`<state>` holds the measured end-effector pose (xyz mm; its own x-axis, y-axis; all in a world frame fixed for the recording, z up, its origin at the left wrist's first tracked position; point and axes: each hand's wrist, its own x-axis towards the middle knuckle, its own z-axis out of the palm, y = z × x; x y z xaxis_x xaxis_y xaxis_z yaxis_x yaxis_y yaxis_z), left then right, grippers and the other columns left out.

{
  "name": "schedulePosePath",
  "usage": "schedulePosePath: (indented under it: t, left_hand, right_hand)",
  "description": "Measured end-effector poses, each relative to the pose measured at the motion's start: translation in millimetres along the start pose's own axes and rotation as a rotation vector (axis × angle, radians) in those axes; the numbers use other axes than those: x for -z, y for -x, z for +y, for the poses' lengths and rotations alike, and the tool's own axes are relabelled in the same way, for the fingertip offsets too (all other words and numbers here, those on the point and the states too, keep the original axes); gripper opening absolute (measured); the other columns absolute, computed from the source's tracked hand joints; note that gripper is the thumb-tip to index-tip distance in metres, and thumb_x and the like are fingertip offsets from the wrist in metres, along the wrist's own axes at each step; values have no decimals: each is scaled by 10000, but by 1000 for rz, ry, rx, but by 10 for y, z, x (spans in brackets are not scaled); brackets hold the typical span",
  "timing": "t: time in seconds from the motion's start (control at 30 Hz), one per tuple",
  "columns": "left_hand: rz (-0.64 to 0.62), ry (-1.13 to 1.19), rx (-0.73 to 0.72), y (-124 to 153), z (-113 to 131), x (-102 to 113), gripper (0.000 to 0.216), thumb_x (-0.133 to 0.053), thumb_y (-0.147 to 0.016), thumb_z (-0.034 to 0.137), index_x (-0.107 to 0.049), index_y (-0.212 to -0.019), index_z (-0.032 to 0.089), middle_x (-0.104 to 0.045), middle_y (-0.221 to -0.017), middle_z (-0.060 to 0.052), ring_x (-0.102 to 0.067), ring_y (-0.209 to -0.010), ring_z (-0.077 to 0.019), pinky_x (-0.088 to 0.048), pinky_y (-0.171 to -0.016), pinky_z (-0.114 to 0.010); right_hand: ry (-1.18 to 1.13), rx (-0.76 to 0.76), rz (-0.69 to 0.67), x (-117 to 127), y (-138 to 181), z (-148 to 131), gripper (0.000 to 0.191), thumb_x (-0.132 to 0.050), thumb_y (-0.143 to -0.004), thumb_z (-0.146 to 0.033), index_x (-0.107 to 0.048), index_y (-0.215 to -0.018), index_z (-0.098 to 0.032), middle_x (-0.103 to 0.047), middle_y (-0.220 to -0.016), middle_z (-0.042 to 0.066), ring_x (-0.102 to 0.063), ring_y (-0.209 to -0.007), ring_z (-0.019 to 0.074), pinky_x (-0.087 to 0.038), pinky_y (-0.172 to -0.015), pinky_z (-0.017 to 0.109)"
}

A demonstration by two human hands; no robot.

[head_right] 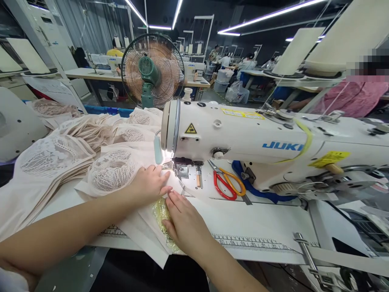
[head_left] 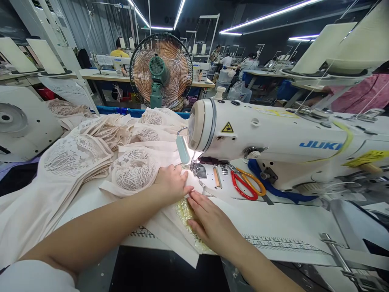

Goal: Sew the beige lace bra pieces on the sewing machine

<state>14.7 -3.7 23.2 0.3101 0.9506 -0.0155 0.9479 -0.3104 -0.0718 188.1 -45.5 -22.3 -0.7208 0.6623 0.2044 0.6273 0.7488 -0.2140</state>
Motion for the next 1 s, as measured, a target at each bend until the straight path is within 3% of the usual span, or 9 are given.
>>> schedulePosePath:
  t: [0.37,0.57,0.77,0.87,1.0]
  left_hand:
    - [-27,5,-63,-99,-107,10,471,-403,-910,508,-553,-1218,185,-580,-985,-140,-514,-978,-313,-410,-758,-438]
    - [4,-31,-86,-214,-171,-5,383,-471,-878,484,-603,-1088,192,-585,-884,-115,-521,-936,-307,-400,-734,-419]
    - [114,-21,-351,-45,-41,51,180,-416,-838,103,-593,-866,127,-585,-881,-108,-529,-833,-237,-410,-693,-360]
    - [17,152,-279,91,-17,-3,208,-535,-742,115,-574,-945,132,-596,-945,-87,-522,-781,-205,-441,-646,-312]
    - [9,165,-350,155,-147,-105,433,-514,-755,101,-523,-1188,113,-598,-1134,-110,-512,-865,-225,-462,-797,-366]
  right_hand:
    - [-32,-36,-1,-32,-35,5,455,-522,-853,-253,-514,-1281,-101,-455,-1400,180,-441,-1281,297,-414,-1026,502]
    - [-48,-77,-10,-43,-120,-42,472,-535,-840,-237,-505,-1283,-77,-453,-1392,212,-423,-1289,323,-396,-1034,524]
    - [-189,-107,108,-28,-298,-102,458,-577,-795,-215,-514,-1239,-117,-538,-1308,186,-440,-1270,322,-378,-1041,540]
    - [-228,-97,128,-14,-340,-103,473,-560,-804,-216,-496,-1262,-113,-543,-1308,175,-439,-1271,309,-367,-1055,527]
    - [-203,-74,92,22,-243,-64,502,-545,-815,-221,-488,-1296,-90,-503,-1357,186,-429,-1288,303,-381,-1058,498]
